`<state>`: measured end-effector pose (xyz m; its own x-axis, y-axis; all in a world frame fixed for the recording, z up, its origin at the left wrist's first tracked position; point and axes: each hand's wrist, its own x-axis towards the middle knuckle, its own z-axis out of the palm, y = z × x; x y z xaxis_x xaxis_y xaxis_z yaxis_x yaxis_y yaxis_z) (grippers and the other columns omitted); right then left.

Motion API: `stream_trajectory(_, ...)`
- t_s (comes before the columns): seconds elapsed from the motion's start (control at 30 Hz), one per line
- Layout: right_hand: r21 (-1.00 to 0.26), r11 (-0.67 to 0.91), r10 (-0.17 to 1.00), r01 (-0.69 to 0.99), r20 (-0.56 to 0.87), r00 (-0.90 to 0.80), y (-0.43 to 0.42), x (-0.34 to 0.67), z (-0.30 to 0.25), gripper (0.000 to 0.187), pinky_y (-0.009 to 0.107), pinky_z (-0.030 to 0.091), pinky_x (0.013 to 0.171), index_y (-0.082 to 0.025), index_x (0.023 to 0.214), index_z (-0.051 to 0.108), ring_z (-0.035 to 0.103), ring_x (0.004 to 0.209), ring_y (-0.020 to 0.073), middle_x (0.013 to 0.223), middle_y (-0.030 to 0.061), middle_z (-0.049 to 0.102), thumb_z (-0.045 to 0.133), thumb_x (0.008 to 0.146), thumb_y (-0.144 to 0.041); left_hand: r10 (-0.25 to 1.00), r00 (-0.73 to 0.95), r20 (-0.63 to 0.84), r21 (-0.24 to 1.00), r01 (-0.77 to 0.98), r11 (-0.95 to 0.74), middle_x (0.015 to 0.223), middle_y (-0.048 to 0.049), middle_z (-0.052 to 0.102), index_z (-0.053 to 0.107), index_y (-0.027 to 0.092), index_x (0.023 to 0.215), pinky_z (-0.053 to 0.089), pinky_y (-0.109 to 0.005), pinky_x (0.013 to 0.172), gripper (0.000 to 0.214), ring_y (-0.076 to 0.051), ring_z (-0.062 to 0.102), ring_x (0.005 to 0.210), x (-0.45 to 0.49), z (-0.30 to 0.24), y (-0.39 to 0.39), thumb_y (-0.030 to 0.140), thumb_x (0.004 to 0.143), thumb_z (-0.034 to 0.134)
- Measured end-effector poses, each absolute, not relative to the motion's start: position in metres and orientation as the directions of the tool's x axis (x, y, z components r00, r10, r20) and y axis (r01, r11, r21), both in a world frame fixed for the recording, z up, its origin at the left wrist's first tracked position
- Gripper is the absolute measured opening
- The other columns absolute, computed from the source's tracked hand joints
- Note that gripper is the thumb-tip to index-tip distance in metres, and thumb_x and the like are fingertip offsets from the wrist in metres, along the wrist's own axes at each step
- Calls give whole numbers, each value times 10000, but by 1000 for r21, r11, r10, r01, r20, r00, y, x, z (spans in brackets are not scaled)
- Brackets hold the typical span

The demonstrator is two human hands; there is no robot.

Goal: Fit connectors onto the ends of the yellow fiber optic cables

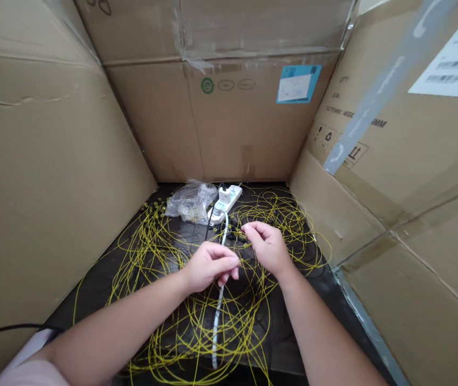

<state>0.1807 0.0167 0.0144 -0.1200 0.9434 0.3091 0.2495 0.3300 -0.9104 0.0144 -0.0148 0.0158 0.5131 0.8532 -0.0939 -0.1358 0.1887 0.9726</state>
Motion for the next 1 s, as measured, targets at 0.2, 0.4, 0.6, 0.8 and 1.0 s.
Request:
stream_trajectory(0.2, -275, 702, 707, 657, 382, -595, 50, 150, 28, 273, 320, 428, 779, -166, 946, 671, 536, 840, 190, 852, 98, 618, 418, 886, -249, 656, 747, -109, 942, -133, 307, 609, -52, 665, 681, 104, 702, 389, -224, 433, 271, -74, 487, 416, 8, 11, -15, 370, 659, 698)
stream_trajectory(0.4, 158, 722, 689, 674, -71, -721, 83, 108, 39, 245, 284, 433, 704, -144, 873, 678, 611, 781, 206, 827, 124, 661, 442, 839, -203, 581, 811, -75, 871, -230, 434, 581, -62, 661, 679, 91, 702, 395, -228, 434, 223, -100, 530, 426, 5, 4, -10, 302, 643, 720)
stream_trajectory(0.6, 218, 748, 660, 626, -150, -736, 90, 89, 34, 234, 337, 468, 662, -115, 795, 693, 647, 756, 263, 784, 165, 674, 460, 793, -136, 591, 804, -57, 837, -284, 467, 581, -70, 657, 677, 79, 703, 390, -236, 448, 239, -101, 531, 426, 3, 3, -5, 300, 627, 730)
stream_trajectory(0.8, 256, 759, 646, 599, -177, -743, 87, 78, 32, 248, 348, 485, 625, -77, 799, 697, 659, 724, 279, 742, 187, 672, 452, 762, -55, 580, 812, -68, 837, -270, 477, 581, -65, 654, 676, 84, 700, 387, -239, 453, 257, -108, 539, 442, 3, 3, -4, 318, 612, 736)
stream_trajectory(1.0, 264, 777, 619, 571, -156, -770, 81, 79, 33, 245, 339, 472, 648, -93, 783, 688, 654, 732, 261, 764, 168, 678, 444, 788, -75, 572, 816, -78, 832, -262, 488, 576, -66, 647, 675, 87, 691, 384, -245, 463, 275, -118, 550, 464, 2, 6, -5, 333, 591, 746)
